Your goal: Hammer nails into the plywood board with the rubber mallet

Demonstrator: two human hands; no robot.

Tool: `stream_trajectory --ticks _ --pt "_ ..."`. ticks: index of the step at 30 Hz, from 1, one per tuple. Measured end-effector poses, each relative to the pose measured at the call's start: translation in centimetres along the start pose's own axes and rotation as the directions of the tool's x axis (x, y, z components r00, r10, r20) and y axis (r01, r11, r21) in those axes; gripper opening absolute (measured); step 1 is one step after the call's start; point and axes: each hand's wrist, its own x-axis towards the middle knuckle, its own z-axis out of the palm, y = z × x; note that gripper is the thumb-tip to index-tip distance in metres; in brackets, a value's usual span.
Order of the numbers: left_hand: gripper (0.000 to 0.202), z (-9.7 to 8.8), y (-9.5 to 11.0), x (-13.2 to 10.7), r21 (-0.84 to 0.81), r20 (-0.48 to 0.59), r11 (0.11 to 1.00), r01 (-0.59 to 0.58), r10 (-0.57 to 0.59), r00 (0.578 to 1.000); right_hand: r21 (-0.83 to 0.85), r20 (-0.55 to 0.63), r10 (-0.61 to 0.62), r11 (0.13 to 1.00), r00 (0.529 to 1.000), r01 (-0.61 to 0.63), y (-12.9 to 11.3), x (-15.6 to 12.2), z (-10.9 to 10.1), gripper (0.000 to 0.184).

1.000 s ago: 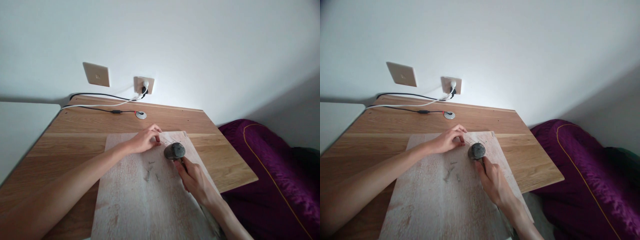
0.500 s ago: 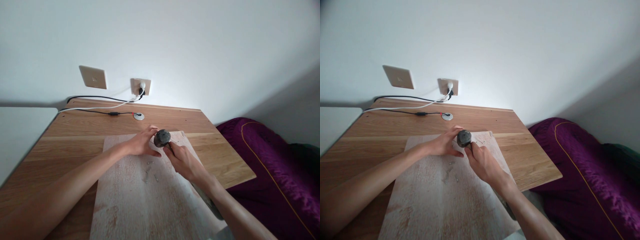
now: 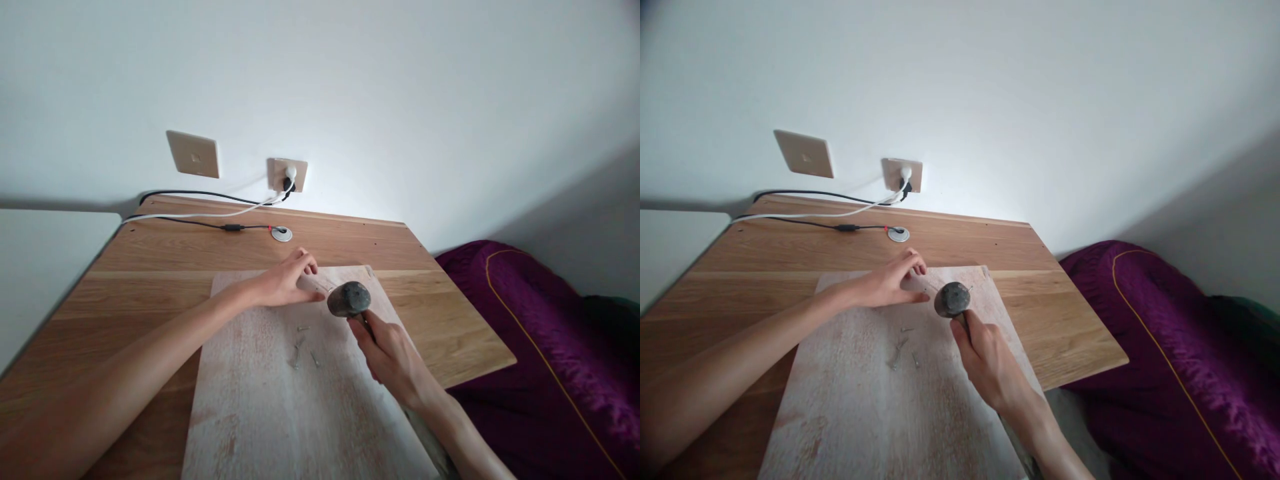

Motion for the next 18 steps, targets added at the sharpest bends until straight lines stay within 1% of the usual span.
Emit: stream_trajectory --ticks 1,2,3,4,5,7,10,12,13,14,15,16,18 --pt "0.033 -0.5 0.9 -0.1 0.075 0.041 0.997 0.014 -0.017 0.999 0.001 -0.012 0.005 1.0 1.0 -0.005 0.4 -0.4 0.2 0.034" --pt "0.023 -0.9 1.8 -0.1 0.149 0.096 0.989 -0.001 -0.014 0.995 0.003 -0.025 0.006 1.0 1.0 -0.006 0.7 -0.7 0.5 0.034" --pt "0.013 -1.3 2.9 -0.2 0.197 0.188 0.98 -0.034 -0.004 0.982 0.009 -0.038 0.006 1.0 0.999 -0.005 1.0 -0.8 0.7 0.034" --pt "0.009 -1.6 3.9 -0.3 0.217 0.285 0.973 -0.073 0.008 0.958 0.021 -0.048 0.006 1.0 0.999 -0.005 1.1 -0.9 0.8 0.033" --pt "0.009 -1.7 4.8 -0.4 0.246 0.36 0.965 -0.093 -0.002 0.933 0.035 -0.054 0.005 0.999 0.999 -0.004 1.3 -0.9 0.9 0.033" --pt "0.008 -1.7 6.2 -0.7 0.344 0.435 0.933 -0.109 -0.056 0.898 0.059 -0.051 0.004 0.998 0.999 -0.001 1.4 -0.9 1.1 0.033" --pt "0.003 -1.2 6.9 -1.0 0.446 0.478 0.889 -0.106 -0.137 0.867 0.047 -0.074 -0.007 0.999 0.997 0.011 1.4 -0.8 1.1 0.032" --pt "0.006 -1.0 6.5 -1.1 0.439 0.504 0.894 -0.09 -0.162 0.849 0.033 -0.08 -0.013 0.999 0.997 0.016 1.4 -0.8 1.0 0.033" --pt "0.008 -1.0 6.2 -1.1 0.418 0.51 0.905 -0.082 -0.159 0.846 0.03 -0.083 -0.013 0.999 0.996 0.016 1.4 -0.8 1.0 0.033" --pt "0.009 -1.0 5.9 -1.0 0.389 0.505 0.918 -0.08 -0.14 0.852 0.031 -0.083 -0.015 0.999 0.996 0.017 1.4 -0.8 1.0 0.033" --pt "0.01 -1.1 5.7 -1.0 0.354 0.488 0.932 -0.084 -0.108 0.866 0.037 -0.084 -0.017 0.999 0.996 0.02 1.5 -0.8 1.1 0.032" --pt "0.01 -1.3 5.5 -0.9 0.317 0.455 0.944 -0.09 -0.068 0.888 0.046 -0.084 -0.019 0.999 0.996 0.023 1.5 -0.8 1.1 0.032" --pt "0.01 -1.6 5.3 -0.7 0.248 0.349 0.962 -0.113 0.02 0.937 0.067 -0.077 -0.026 0.997 0.997 0.031 1.6 -0.8 1.2 0.033"
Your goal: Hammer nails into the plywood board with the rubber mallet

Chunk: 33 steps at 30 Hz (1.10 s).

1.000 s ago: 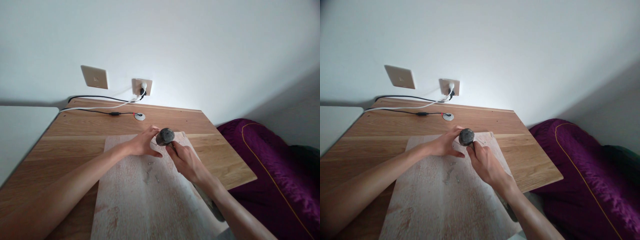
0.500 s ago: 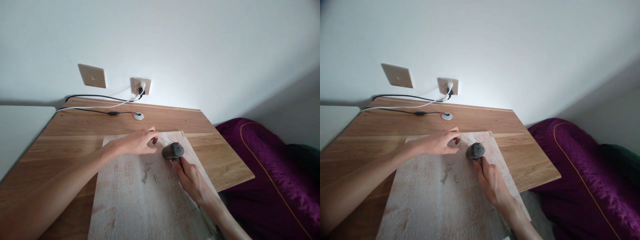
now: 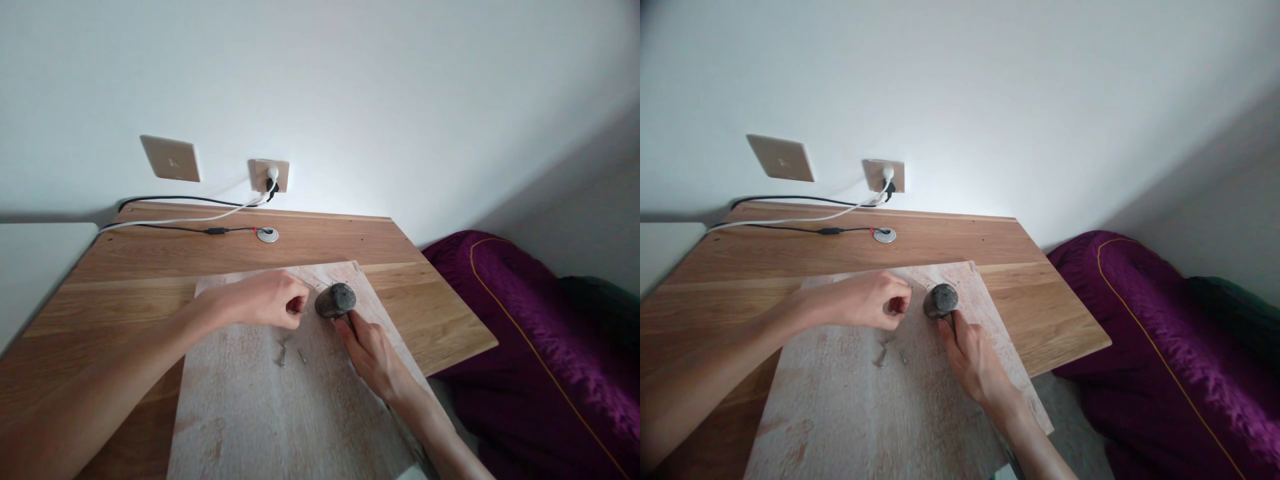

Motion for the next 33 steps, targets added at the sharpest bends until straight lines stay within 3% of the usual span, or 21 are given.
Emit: stream_trajectory --ticks 3,6,10,15,17,19,23,26,33 --pt "0.007 -0.6 0.4 0.1 -0.033 -0.232 0.997 -0.072 0.063 0.971 0.02 0.003 0.005 1.0 1.0 -0.005 0.1 0.0 0.1 0.032" --pt "0.006 -1.3 1.2 0.0 -0.003 -0.404 0.988 -0.155 0.141 0.904 0.029 0.01 0.019 0.999 1.0 -0.02 0.0 0.0 0.1 0.029" --pt "0.009 -1.9 2.0 -0.1 0.034 -0.5 0.974 -0.225 0.211 0.84 0.032 0.021 0.026 0.999 0.999 -0.027 0.1 0.1 0.1 0.03" --pt "0.009 -2.3 2.2 -0.1 0.054 -0.53 0.961 -0.271 0.258 0.808 0.041 0.026 0.026 0.999 0.999 -0.027 0.0 0.1 0.0 0.027" --pt "0.01 -2.6 2.3 -0.1 0.066 -0.517 0.962 -0.266 0.261 0.815 0.041 0.023 0.022 0.999 0.999 -0.023 -0.2 0.0 0.0 0.026" --pt "0.012 -2.9 2.1 -0.2 0.072 -0.479 0.974 -0.217 0.224 0.849 0.036 0.017 0.02 0.999 1.0 -0.02 -0.4 0.0 -0.1 0.028" --pt "0.015 -3.2 0.8 -0.4 0.071 -0.334 0.99 -0.119 0.136 0.933 0.029 -0.004 0.002 1.0 1.0 -0.002 -0.4 0.0 -0.1 0.029" --pt "0.018 -2.9 -0.8 -0.5 0.106 -0.218 0.992 -0.064 0.086 0.972 0.029 -0.013 -0.012 1.0 1.0 0.012 -0.2 -0.1 0.0 0.031" --pt "0.023 -2.6 -2.3 -0.6 0.101 0.001 0.993 0.067 -0.067 0.998 0.017 -0.003 -0.013 1.0 1.0 0.013 0.0 -0.1 0.1 0.029"
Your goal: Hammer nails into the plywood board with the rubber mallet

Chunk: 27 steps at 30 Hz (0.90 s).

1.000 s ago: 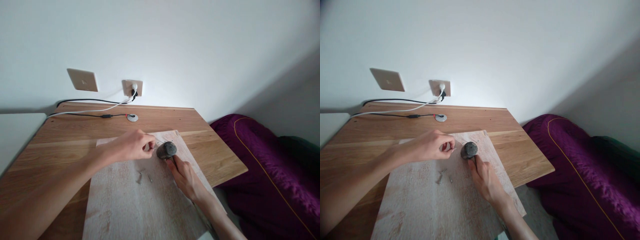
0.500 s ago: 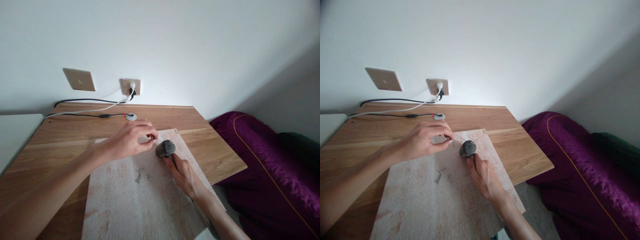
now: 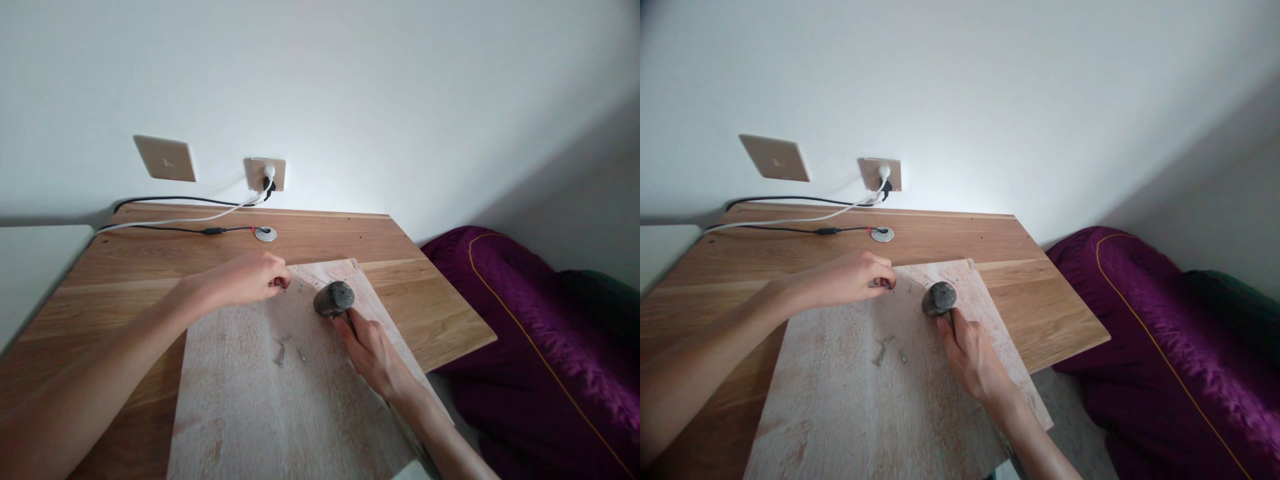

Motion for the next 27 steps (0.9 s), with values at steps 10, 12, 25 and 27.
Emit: stream_trajectory --ticks 10,12,25,27 --pt "0.028 0.8 -0.6 0.1 0.03 0.007 1.0 0.005 -0.006 1.0 0.002 0.007 -0.002 1.0 1.0 0.002 0.1 0.0 0.0 0.033" --pt "0.028 0.8 -0.6 0.1 0.052 -0.006 0.999 0.004 -0.004 1.0 0.001 0.007 0.004 1.0 1.0 -0.004 0.1 0.0 0.0 0.033" --pt "0.025 1.1 -0.3 0.2 0.083 -0.04 0.996 -0.025 0.028 0.999 0.005 0.004 0.013 1.0 1.0 -0.013 -0.1 0.0 -0.1 0.033" --pt "0.025 1.0 -0.3 0.2 0.08 -0.05 0.996 -0.036 0.04 0.998 0.008 0.002 0.011 1.0 1.0 -0.011 0.0 0.0 -0.1 0.033"
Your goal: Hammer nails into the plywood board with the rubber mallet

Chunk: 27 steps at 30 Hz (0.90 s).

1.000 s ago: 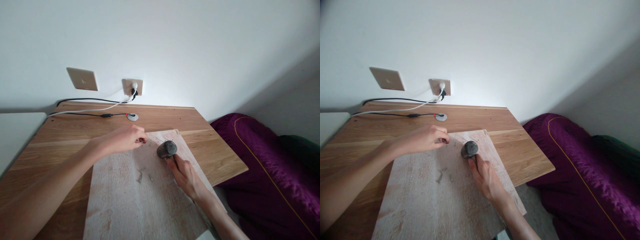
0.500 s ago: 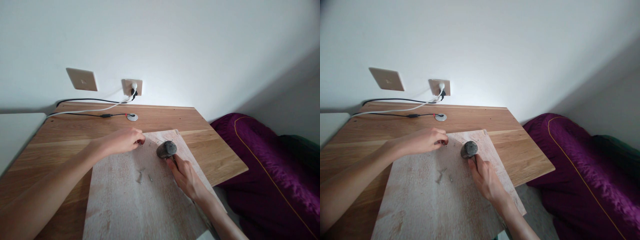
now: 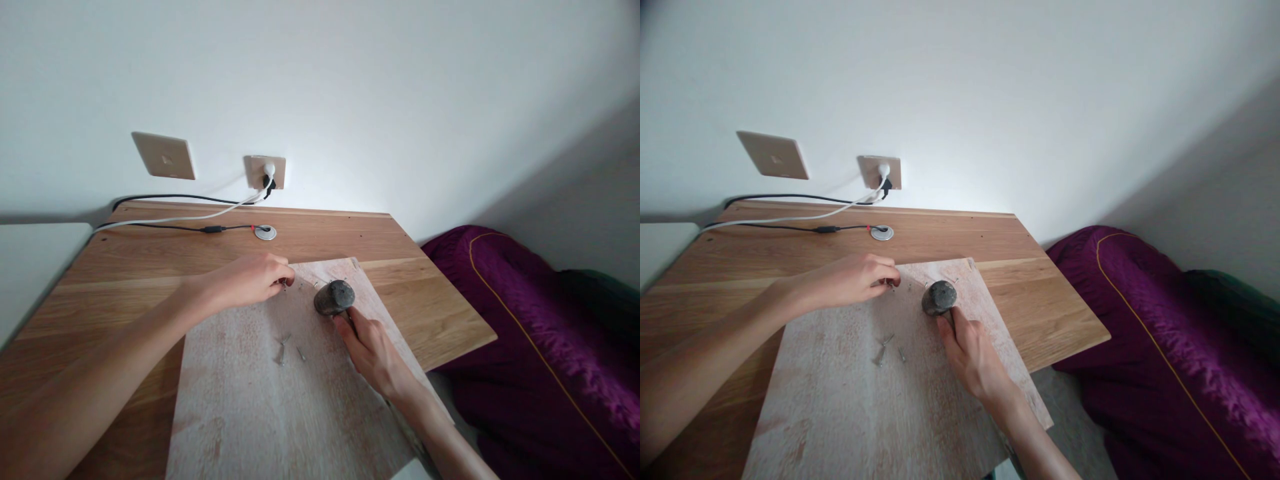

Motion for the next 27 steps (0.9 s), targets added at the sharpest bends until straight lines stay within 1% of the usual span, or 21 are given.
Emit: stream_trajectory --ticks 4,14,21,27 --pt "0.024 0.15 0.0 0.03 -0.004 -0.015 1.0 -0.019 0.018 1.0 0.005 -0.011 -0.012 1.0 1.0 0.012 0.13 0.03 0.05 0.032" --pt "0.023 0.13 0.16 0.02 0.014 -0.014 1.0 -0.013 0.014 1.0 -0.003 0.005 0.013 1.0 1.0 -0.013 -0.09 -0.05 0.03 0.029" --pt "0.025 0.57 0.26 0.16 0.029 0.025 0.999 -0.013 0.012 1.0 -0.025 -0.009 -0.004 1.0 1.0 0.003 0.23 0.04 0.03 0.033" --pt "0.025 0.96 0.19 0.37 0.064 0.054 0.998 -0.004 0.001 0.999 -0.046 -0.014 -0.015 0.999 1.0 0.014 0.13 0.14 -0.07 0.03"
